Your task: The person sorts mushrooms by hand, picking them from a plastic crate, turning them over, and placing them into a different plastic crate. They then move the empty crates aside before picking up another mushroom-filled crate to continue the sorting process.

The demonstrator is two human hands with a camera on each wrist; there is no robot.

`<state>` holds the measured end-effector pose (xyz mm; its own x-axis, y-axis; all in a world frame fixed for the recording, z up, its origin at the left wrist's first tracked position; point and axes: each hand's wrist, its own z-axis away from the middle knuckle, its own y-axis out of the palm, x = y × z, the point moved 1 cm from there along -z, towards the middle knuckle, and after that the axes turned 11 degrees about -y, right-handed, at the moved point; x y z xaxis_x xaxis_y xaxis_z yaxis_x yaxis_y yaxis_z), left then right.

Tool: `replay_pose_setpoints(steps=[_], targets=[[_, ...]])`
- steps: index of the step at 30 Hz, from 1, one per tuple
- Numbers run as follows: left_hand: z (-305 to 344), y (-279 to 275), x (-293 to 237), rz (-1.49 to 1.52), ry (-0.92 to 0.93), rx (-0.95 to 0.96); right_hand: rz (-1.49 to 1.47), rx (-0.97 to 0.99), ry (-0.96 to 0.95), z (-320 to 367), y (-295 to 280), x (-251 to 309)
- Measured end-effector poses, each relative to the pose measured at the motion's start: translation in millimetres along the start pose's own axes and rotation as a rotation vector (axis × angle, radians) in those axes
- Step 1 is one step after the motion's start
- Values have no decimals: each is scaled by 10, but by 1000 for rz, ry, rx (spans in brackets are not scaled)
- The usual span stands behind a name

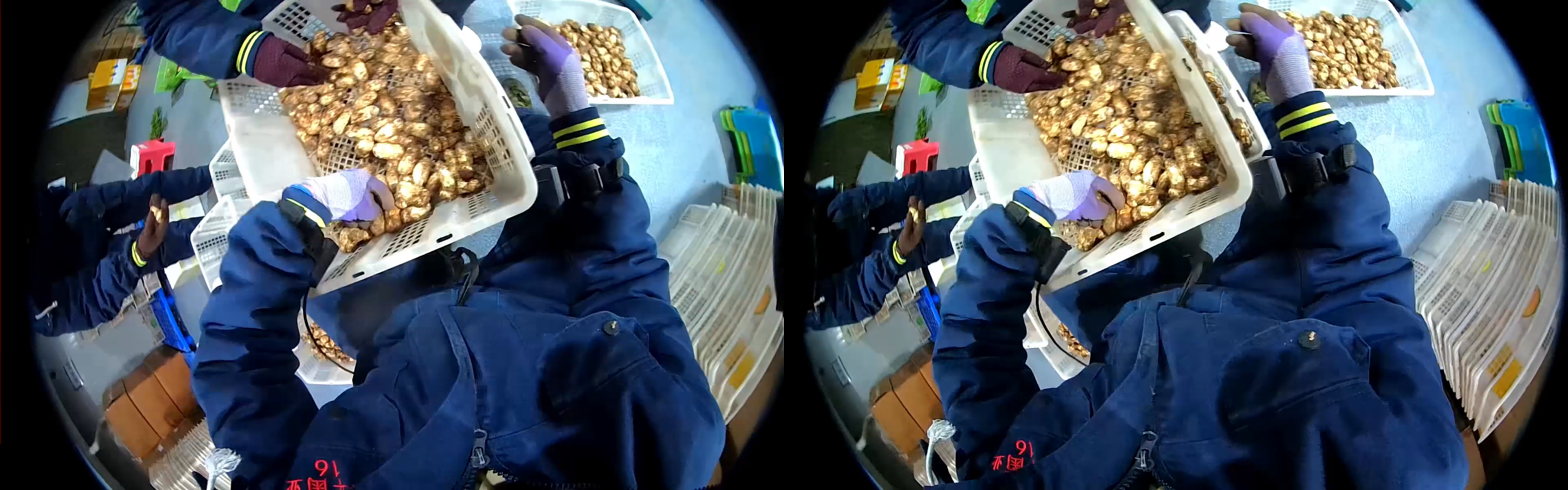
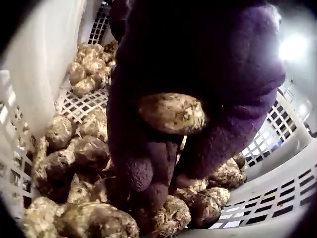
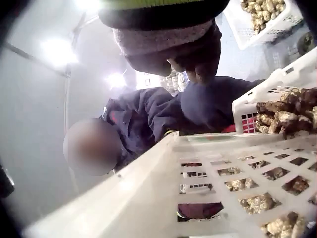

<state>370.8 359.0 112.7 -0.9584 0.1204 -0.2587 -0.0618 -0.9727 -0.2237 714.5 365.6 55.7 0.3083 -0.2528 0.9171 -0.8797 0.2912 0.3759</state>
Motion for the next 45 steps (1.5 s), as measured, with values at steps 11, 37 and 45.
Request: replay_pose_setpoints(steps=[11, 37, 45], targets=[[-36, -483, 315, 368, -50, -795, -138, -109, 77, 0, 97, 68], [-572, -14, 59, -455, 47, -906, 54, -14, 30, -22, -16, -8], [-318, -159, 157, 372, 19, -488, 9, 12, -6, -11, -48, -13]])
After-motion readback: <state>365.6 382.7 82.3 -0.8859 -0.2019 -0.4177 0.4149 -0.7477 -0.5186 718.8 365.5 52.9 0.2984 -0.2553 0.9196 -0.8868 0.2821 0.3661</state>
